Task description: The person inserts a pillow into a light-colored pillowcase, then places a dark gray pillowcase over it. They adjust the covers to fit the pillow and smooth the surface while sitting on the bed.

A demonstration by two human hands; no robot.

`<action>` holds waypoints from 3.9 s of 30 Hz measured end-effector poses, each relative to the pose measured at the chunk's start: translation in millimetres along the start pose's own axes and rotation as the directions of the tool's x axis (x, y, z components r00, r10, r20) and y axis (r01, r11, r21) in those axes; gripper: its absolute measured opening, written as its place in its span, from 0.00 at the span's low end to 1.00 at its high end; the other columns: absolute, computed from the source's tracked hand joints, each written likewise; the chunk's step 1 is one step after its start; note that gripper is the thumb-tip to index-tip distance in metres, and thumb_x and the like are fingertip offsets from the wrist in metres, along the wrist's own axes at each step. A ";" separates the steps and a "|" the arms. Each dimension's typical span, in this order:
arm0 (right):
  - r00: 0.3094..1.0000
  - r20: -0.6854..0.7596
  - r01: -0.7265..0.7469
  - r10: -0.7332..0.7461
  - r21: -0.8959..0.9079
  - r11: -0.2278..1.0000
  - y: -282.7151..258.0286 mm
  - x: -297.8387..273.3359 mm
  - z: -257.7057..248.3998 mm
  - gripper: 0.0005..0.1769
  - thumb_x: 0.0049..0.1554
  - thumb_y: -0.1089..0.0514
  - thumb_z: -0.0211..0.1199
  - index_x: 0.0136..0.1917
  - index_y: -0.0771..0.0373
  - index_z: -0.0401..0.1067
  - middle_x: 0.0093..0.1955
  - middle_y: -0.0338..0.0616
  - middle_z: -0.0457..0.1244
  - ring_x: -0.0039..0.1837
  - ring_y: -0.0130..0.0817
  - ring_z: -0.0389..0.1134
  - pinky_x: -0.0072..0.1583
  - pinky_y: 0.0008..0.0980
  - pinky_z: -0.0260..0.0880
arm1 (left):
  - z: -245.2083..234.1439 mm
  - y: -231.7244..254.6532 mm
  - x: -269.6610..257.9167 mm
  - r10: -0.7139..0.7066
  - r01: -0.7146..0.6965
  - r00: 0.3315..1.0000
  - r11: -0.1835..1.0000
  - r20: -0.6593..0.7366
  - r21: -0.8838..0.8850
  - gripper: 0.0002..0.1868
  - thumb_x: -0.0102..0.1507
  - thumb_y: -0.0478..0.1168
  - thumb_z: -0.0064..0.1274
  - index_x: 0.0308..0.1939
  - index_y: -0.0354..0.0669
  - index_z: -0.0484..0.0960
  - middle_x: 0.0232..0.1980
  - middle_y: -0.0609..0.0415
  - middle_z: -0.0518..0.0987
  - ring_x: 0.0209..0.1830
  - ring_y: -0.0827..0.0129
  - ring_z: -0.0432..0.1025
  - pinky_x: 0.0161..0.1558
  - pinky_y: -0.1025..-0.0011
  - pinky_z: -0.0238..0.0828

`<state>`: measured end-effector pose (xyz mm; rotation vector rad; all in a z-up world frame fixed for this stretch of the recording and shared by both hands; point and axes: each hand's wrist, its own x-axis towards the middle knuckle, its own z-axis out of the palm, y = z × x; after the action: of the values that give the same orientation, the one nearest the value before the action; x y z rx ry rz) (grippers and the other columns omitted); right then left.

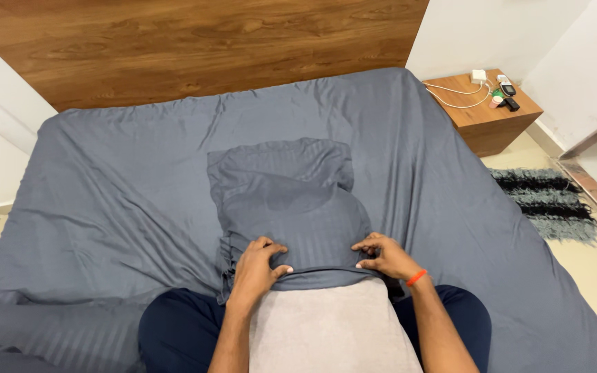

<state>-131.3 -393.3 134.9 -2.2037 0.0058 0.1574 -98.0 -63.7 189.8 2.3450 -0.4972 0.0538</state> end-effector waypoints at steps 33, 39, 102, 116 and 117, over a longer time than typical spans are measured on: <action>0.879 0.476 -0.048 -0.036 0.164 0.985 18.4 4.4 -12.1 0.07 0.60 0.64 0.63 0.39 0.65 0.73 0.31 0.32 0.58 0.34 0.21 0.53 0.39 0.26 0.57 | 17.7 -61.7 7.7 -0.077 0.177 0.881 0.969 0.466 -0.173 0.14 0.65 0.44 0.60 0.32 0.36 0.83 0.25 0.48 0.76 0.27 0.64 0.67 0.32 0.64 0.63; 0.995 0.072 -0.073 0.069 0.058 0.996 -12.4 1.9 1.4 0.18 0.48 0.60 0.75 0.53 0.60 0.79 0.33 0.35 0.60 0.34 0.23 0.56 0.39 0.27 0.61 | -6.5 -80.2 -0.6 -0.068 0.072 0.997 0.976 0.028 -0.206 0.19 0.47 0.36 0.71 0.42 0.41 0.86 0.42 0.54 0.82 0.39 0.64 0.74 0.43 0.66 0.71; 0.906 -0.007 0.419 -0.424 -0.145 0.897 -11.4 8.6 31.2 0.11 0.58 0.57 0.66 0.38 0.67 0.75 0.32 0.29 0.61 0.39 0.20 0.57 0.43 0.29 0.61 | 19.8 -37.4 2.6 -0.005 0.096 0.925 0.971 0.381 -0.220 0.16 0.59 0.46 0.65 0.30 0.34 0.80 0.22 0.48 0.74 0.22 0.65 0.67 0.30 0.61 0.64; 0.995 0.045 -0.094 0.085 0.245 0.965 32.4 18.1 7.8 0.08 0.54 0.66 0.64 0.48 0.62 0.79 0.39 0.34 0.69 0.44 0.25 0.67 0.48 0.27 0.69 | 40.5 -100.5 8.2 -0.035 0.056 0.998 0.917 0.061 -0.394 0.04 0.59 0.36 0.57 0.36 0.40 0.85 0.33 0.54 0.83 0.34 0.71 0.76 0.40 0.70 0.72; 0.998 -0.042 0.054 -0.050 0.083 0.995 28.6 15.9 4.4 0.13 0.49 0.68 0.65 0.49 0.63 0.80 0.42 0.40 0.69 0.48 0.32 0.67 0.51 0.31 0.68 | 32.6 -108.6 6.3 -0.004 -0.017 0.998 0.942 -0.064 -0.334 0.07 0.56 0.32 0.56 0.38 0.40 0.85 0.37 0.51 0.83 0.37 0.67 0.76 0.42 0.70 0.73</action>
<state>-117.9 -406.0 107.6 -2.1208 -0.0225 0.0830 -55.7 -15.9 96.0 2.0020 -0.4445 0.0436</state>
